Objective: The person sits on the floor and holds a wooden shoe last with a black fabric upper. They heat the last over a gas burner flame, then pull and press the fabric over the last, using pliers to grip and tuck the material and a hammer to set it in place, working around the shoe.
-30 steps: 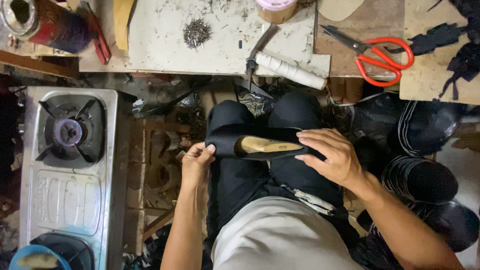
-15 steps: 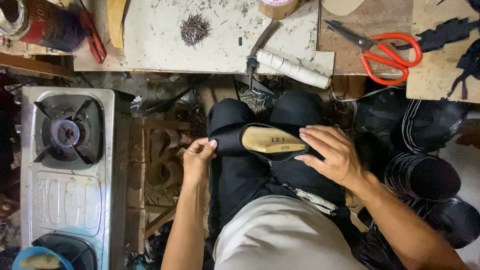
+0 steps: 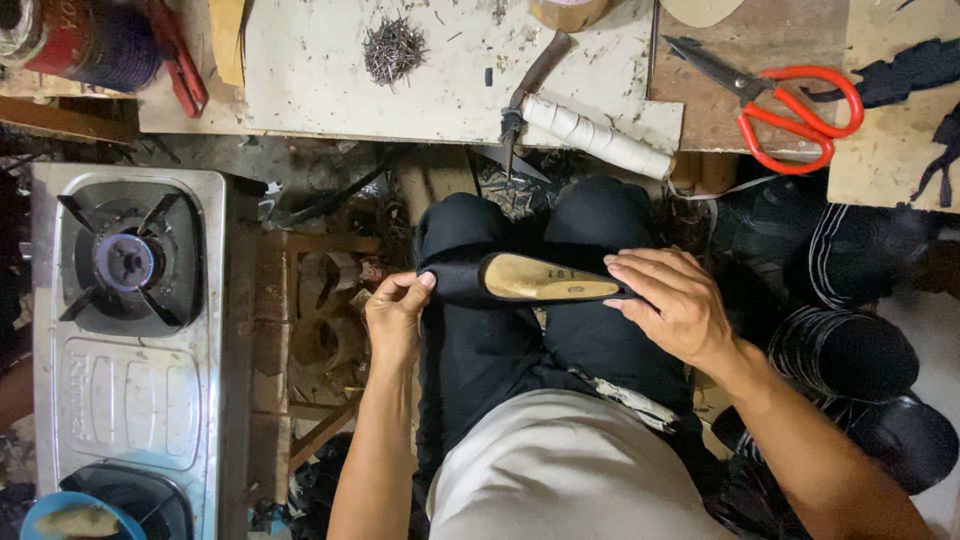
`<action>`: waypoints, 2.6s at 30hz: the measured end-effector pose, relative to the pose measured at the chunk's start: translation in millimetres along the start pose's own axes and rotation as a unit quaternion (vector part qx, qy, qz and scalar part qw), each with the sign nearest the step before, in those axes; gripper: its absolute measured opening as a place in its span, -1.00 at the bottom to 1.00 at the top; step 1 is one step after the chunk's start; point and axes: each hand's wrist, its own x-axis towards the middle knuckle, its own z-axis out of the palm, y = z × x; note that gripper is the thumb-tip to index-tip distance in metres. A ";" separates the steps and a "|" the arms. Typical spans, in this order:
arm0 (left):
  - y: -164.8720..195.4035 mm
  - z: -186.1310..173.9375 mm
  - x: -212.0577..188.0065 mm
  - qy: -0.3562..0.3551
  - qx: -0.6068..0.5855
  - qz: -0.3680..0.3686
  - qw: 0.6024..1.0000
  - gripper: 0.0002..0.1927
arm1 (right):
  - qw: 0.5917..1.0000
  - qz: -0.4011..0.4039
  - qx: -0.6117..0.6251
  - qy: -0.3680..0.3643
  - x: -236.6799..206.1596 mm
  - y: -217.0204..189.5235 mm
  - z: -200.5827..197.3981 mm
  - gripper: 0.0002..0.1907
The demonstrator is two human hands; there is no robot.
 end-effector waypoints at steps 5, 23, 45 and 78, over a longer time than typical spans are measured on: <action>4.0 2.8 -1.3 0.007 -0.008 -0.005 1.000 -0.93 | 1.000 0.025 -0.004 -0.011 2.1 0.3 0.2 -0.53; -2.9 -14.4 2.8 -0.075 -0.130 -0.041 0.988 -0.93 | 0.990 0.051 0.115 -0.067 -0.7 2.0 -4.5 -0.56; -38.5 -21.6 -38.9 -0.164 -0.273 0.010 0.948 -0.98 | 0.921 0.146 0.336 0.130 -31.0 -64.4 -13.6 -0.50; 13.0 15.9 -45.9 -0.112 -0.238 -0.032 0.964 -0.96 | 0.971 0.175 0.010 0.161 2.2 -42.5 -10.4 -0.65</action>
